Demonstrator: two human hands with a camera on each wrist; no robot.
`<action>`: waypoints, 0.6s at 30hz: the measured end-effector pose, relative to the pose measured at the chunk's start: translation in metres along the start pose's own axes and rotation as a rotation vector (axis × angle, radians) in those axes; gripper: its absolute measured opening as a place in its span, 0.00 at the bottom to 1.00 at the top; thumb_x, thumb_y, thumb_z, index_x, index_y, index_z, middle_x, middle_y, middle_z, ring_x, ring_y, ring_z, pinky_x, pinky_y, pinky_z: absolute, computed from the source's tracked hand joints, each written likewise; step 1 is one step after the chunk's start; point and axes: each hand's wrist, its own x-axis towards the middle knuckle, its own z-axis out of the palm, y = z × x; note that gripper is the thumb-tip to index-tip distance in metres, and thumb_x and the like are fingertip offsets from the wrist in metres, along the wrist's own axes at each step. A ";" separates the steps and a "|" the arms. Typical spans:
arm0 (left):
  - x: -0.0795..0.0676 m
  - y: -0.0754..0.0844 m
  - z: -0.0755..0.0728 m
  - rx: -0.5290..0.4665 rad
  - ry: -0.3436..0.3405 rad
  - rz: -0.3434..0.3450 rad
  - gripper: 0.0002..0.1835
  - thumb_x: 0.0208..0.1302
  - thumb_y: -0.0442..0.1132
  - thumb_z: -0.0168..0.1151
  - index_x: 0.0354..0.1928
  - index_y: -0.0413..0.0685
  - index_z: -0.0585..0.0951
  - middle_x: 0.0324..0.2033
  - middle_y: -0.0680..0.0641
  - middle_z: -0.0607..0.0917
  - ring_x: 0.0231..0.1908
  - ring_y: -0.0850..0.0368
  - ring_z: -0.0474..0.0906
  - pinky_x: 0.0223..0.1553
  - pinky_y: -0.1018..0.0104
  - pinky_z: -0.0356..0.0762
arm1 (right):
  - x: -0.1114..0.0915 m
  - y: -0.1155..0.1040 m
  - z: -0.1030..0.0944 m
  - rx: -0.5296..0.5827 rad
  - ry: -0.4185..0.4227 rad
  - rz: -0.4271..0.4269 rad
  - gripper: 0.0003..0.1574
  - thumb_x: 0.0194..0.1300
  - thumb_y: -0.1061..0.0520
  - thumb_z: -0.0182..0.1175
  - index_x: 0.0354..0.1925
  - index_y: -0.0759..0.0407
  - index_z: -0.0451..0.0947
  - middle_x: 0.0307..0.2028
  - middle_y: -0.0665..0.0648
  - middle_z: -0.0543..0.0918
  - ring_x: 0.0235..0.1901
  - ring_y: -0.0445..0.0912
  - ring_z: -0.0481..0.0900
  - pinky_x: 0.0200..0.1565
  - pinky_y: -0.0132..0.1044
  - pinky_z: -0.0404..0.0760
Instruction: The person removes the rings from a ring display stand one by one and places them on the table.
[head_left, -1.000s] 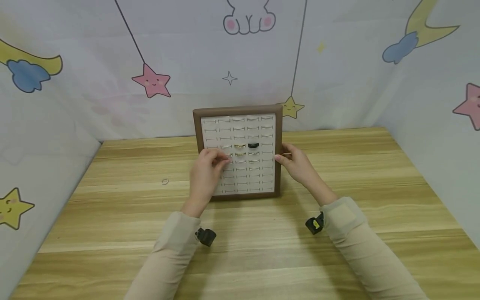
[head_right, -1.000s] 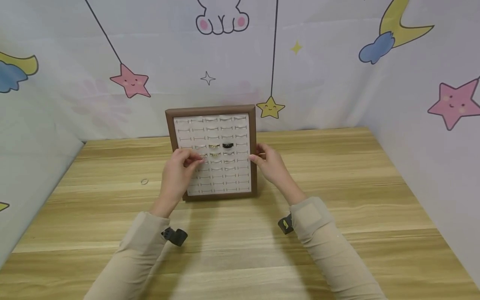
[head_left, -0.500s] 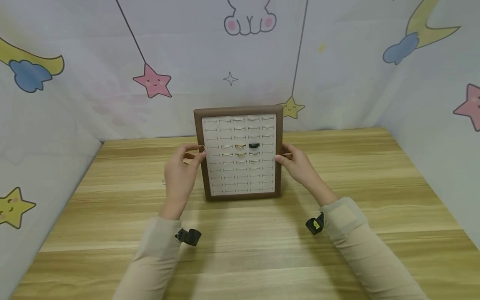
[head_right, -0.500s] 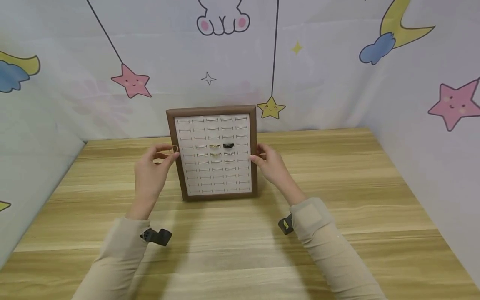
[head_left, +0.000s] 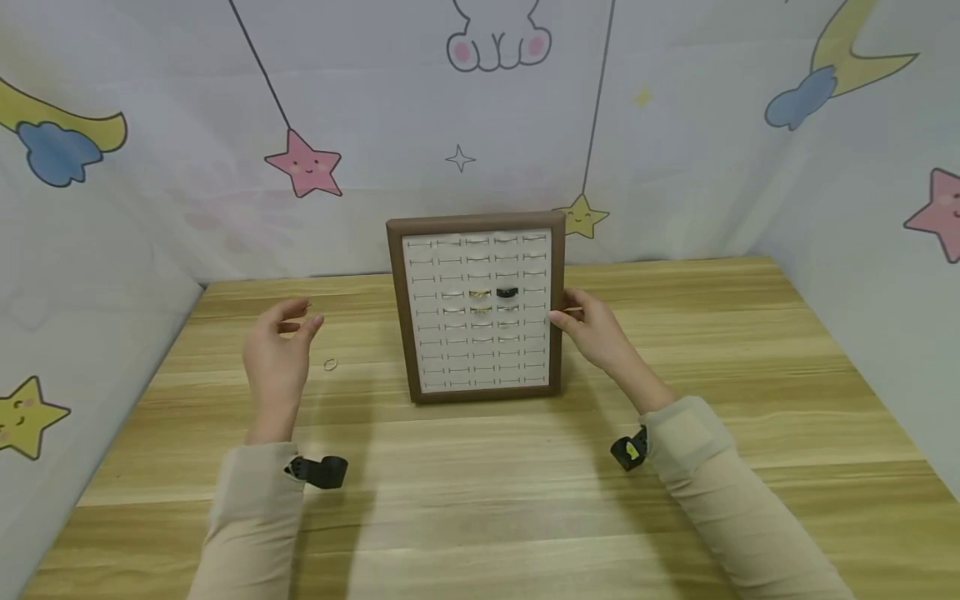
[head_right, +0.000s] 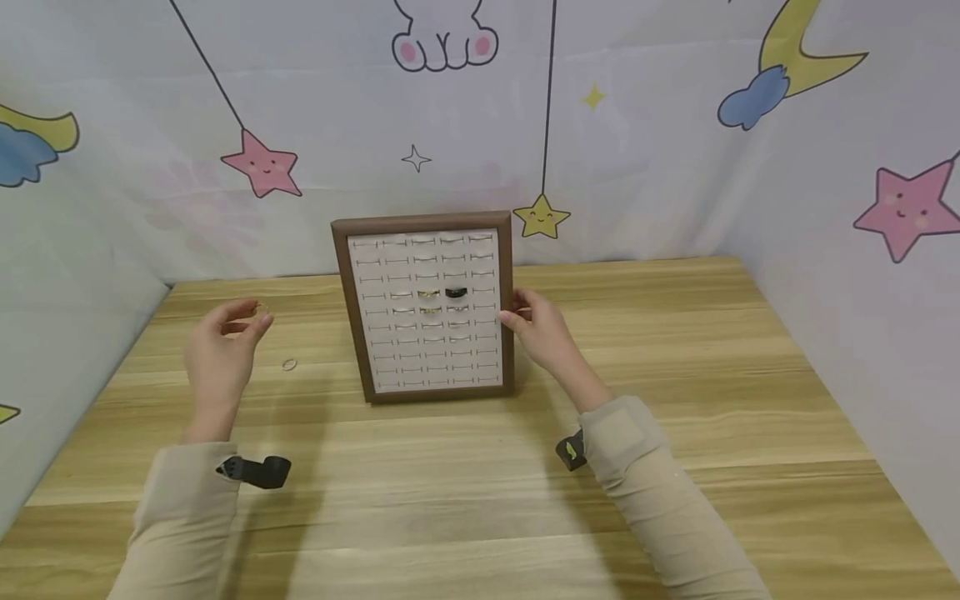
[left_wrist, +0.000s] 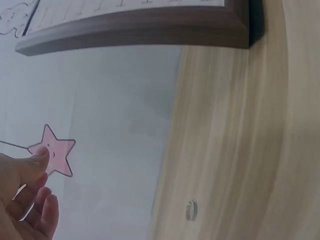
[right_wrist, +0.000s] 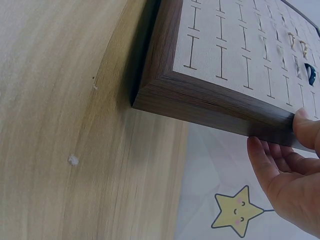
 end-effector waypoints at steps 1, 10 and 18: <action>0.001 -0.005 -0.001 0.010 -0.002 -0.014 0.18 0.64 0.40 0.62 0.55 0.40 0.79 0.52 0.38 0.82 0.47 0.44 0.76 0.38 0.67 0.69 | 0.000 0.000 0.000 -0.001 0.000 0.000 0.31 0.72 0.56 0.51 0.66 0.70 0.60 0.59 0.70 0.72 0.61 0.62 0.72 0.59 0.53 0.74; 0.007 -0.045 -0.006 0.096 -0.070 -0.117 0.18 0.65 0.37 0.61 0.55 0.37 0.79 0.51 0.35 0.80 0.47 0.44 0.73 0.42 0.63 0.67 | -0.001 -0.001 -0.001 -0.013 -0.006 0.005 0.32 0.73 0.55 0.51 0.67 0.70 0.59 0.60 0.70 0.72 0.62 0.62 0.71 0.60 0.54 0.74; 0.007 -0.066 -0.005 0.219 -0.169 -0.148 0.18 0.66 0.36 0.59 0.55 0.35 0.78 0.52 0.32 0.79 0.49 0.37 0.75 0.46 0.49 0.72 | 0.001 0.001 -0.001 -0.015 -0.012 0.010 0.33 0.73 0.54 0.51 0.68 0.70 0.57 0.60 0.70 0.71 0.62 0.62 0.71 0.60 0.54 0.73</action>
